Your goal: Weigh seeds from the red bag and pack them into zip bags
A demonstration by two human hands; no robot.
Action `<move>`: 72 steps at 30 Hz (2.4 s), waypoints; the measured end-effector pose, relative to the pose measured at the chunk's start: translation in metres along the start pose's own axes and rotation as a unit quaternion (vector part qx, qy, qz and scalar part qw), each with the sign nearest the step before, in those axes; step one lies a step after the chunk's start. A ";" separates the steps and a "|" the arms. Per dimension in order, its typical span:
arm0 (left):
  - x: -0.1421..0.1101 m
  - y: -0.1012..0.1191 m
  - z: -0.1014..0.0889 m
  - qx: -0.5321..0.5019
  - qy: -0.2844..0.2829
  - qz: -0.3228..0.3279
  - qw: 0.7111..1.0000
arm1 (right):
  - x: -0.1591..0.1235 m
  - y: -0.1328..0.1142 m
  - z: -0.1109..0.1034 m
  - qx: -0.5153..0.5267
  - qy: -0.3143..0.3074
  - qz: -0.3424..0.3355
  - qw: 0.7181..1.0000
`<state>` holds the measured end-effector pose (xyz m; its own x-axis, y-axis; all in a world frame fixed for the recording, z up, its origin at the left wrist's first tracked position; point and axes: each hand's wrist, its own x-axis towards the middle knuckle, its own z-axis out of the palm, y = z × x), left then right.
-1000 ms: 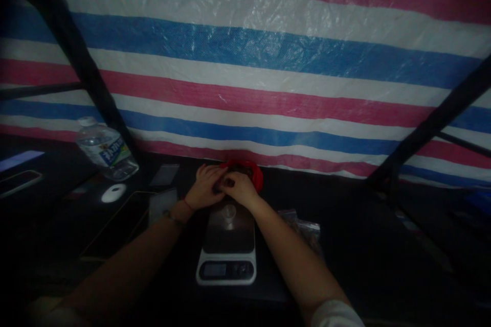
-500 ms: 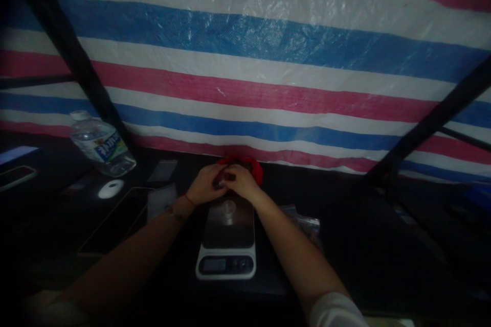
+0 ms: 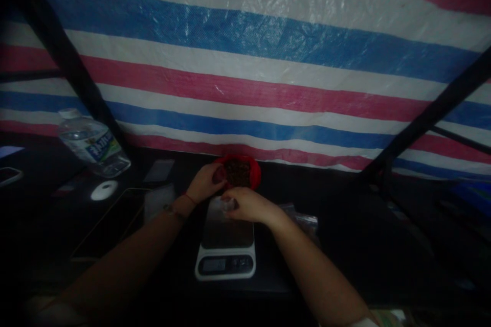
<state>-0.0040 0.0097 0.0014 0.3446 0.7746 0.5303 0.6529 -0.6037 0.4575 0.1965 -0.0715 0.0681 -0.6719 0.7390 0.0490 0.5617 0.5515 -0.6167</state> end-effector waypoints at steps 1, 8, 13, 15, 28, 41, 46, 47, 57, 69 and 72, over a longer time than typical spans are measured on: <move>0.000 0.000 0.001 -0.009 -0.006 0.006 1.000 | 0.000 0.002 0.002 0.005 0.024 0.000 1.000; 0.002 -0.002 0.008 -0.054 0.005 0.004 0.999 | 0.032 0.031 -0.024 0.104 0.228 0.041 0.967; 0.003 -0.009 0.012 0.000 0.055 -0.044 0.997 | 0.072 0.065 -0.033 -0.116 0.188 0.199 0.955; 0.002 -0.012 0.013 0.016 0.090 -0.062 0.994 | 0.080 0.073 -0.032 -0.227 0.145 0.227 0.936; 0.000 -0.007 0.011 -0.111 -0.043 -0.186 0.975 | 0.110 0.079 -0.025 -0.225 0.050 0.162 0.960; -0.002 -0.009 0.008 -0.172 -0.003 -0.162 0.972 | 0.099 0.092 0.004 0.007 0.140 0.107 0.984; -0.002 -0.013 0.011 -0.190 0.030 -0.164 0.968 | 0.091 0.101 0.013 0.139 0.219 0.116 0.959; -0.002 -0.014 0.012 -0.193 0.040 -0.163 0.967 | 0.090 0.101 0.014 0.153 0.232 0.120 0.953; -0.003 -0.010 0.003 -0.190 0.060 -0.207 0.958 | 0.073 0.101 -0.002 0.119 0.257 0.110 0.953; -0.003 -0.011 0.008 -0.132 -0.010 -0.200 0.971 | 0.070 0.084 -0.010 -0.112 0.085 0.086 0.986; -0.002 -0.008 0.008 -0.127 -0.018 -0.179 0.975 | 0.078 0.079 0.000 -0.077 0.084 0.102 0.988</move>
<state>-0.0049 0.0140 -0.0089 0.1511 0.9480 0.2801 0.5497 -0.3161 0.7733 0.1888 0.0295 0.0228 -0.4542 0.8879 0.0737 0.7533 0.4269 -0.5003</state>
